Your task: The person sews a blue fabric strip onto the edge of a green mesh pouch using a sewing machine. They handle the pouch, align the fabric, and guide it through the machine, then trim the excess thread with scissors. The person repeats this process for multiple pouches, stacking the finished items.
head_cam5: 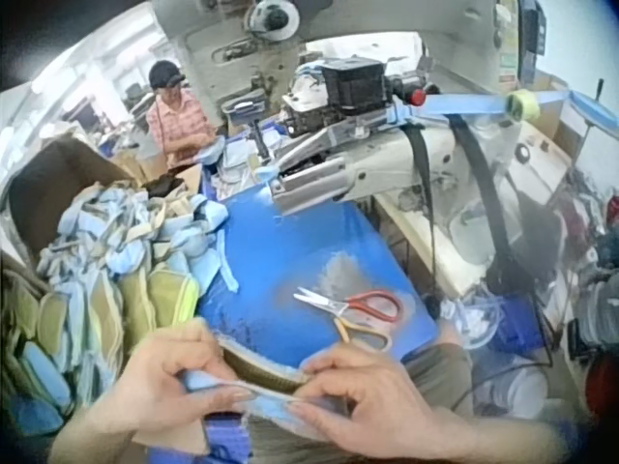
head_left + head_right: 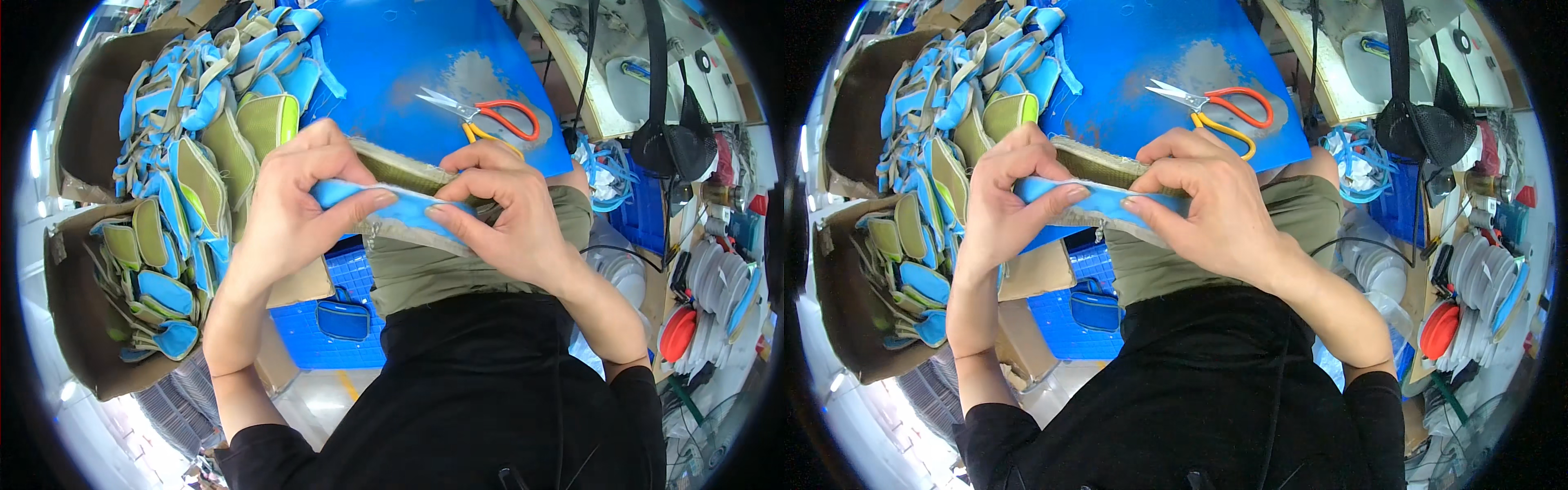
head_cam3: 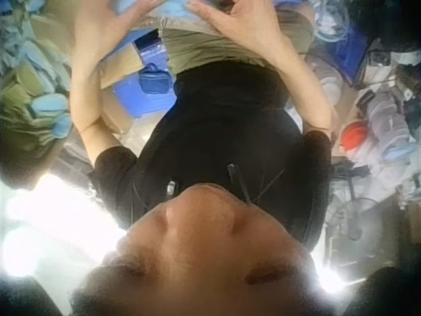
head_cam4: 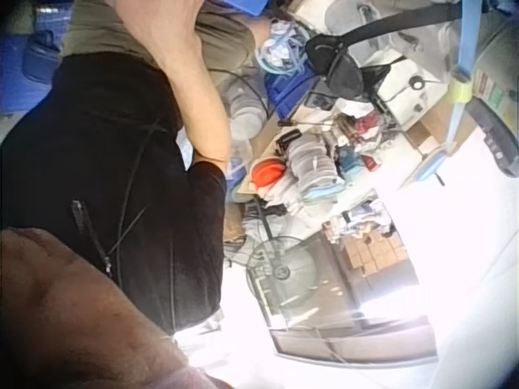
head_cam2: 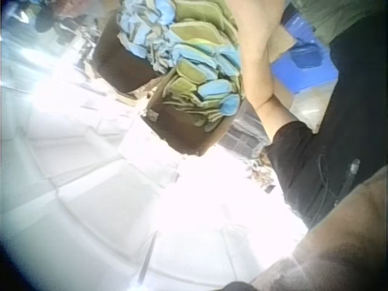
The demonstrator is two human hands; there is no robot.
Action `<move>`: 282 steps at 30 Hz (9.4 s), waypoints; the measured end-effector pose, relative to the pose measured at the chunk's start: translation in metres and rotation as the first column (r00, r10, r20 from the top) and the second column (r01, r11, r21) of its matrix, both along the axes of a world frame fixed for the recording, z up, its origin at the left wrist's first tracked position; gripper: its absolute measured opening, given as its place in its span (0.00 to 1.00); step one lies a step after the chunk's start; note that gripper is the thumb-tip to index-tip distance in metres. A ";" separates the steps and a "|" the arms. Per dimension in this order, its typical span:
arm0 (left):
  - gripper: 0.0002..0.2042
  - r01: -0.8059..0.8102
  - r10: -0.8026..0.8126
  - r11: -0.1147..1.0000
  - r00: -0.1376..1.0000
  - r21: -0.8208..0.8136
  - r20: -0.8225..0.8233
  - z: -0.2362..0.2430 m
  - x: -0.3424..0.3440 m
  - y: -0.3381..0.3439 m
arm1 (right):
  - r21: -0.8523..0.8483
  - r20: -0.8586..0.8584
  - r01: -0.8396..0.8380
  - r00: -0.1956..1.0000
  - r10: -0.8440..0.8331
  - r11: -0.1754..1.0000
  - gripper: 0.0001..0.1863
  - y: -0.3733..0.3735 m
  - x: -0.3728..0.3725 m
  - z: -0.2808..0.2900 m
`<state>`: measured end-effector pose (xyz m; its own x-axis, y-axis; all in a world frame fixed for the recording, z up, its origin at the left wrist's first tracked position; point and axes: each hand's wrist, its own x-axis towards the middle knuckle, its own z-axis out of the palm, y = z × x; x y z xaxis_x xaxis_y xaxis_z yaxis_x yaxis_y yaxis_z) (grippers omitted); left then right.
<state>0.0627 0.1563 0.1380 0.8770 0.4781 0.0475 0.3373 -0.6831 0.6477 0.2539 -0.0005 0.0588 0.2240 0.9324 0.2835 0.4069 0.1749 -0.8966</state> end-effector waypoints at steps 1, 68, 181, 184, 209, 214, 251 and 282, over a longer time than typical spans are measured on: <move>0.08 0.017 -0.026 0.995 0.995 0.097 0.092 -0.002 0.002 -0.002 | -0.010 -0.019 -0.004 1.000 0.004 1.000 0.07 -0.001 0.000 0.001; 0.16 0.222 -0.246 0.825 0.969 -0.519 0.022 0.069 0.103 0.128 | -0.172 -0.839 -0.236 0.544 -0.017 0.957 0.06 0.069 0.054 0.072; 0.10 -0.114 0.220 0.975 0.629 -0.191 0.746 -0.026 0.123 0.102 | 0.486 0.765 0.363 0.262 -0.588 0.795 0.18 0.068 0.219 0.112; 0.08 -0.223 0.191 0.973 0.645 -0.058 0.740 -0.019 0.127 0.094 | 0.518 0.758 0.332 0.248 -0.603 0.788 0.18 0.070 0.223 0.110; 0.09 -0.005 0.276 0.940 0.598 -0.341 0.752 -0.048 0.129 0.102 | 0.452 0.802 0.360 0.238 -0.548 0.816 0.11 0.073 0.226 0.120; 0.08 -0.070 0.280 0.955 0.544 -0.290 0.791 -0.049 0.139 0.095 | 0.413 0.810 0.345 0.285 -0.513 0.843 0.08 0.070 0.226 0.124; 0.11 0.464 0.679 0.467 0.358 -0.753 0.641 -0.068 0.171 0.078 | 0.386 0.813 0.408 0.273 -0.514 0.827 0.10 0.069 0.226 0.115; 0.19 -0.612 0.716 0.416 0.677 -0.673 -0.173 -0.147 0.033 0.060 | -0.280 0.457 0.259 0.883 -0.109 0.924 0.24 0.104 0.051 -0.079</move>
<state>0.0954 0.2162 -0.0094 0.2814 0.8529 -0.4397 0.3811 0.3211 0.8670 0.3049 0.1035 -0.0206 0.3281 0.9412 0.0805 0.7560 -0.2105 -0.6198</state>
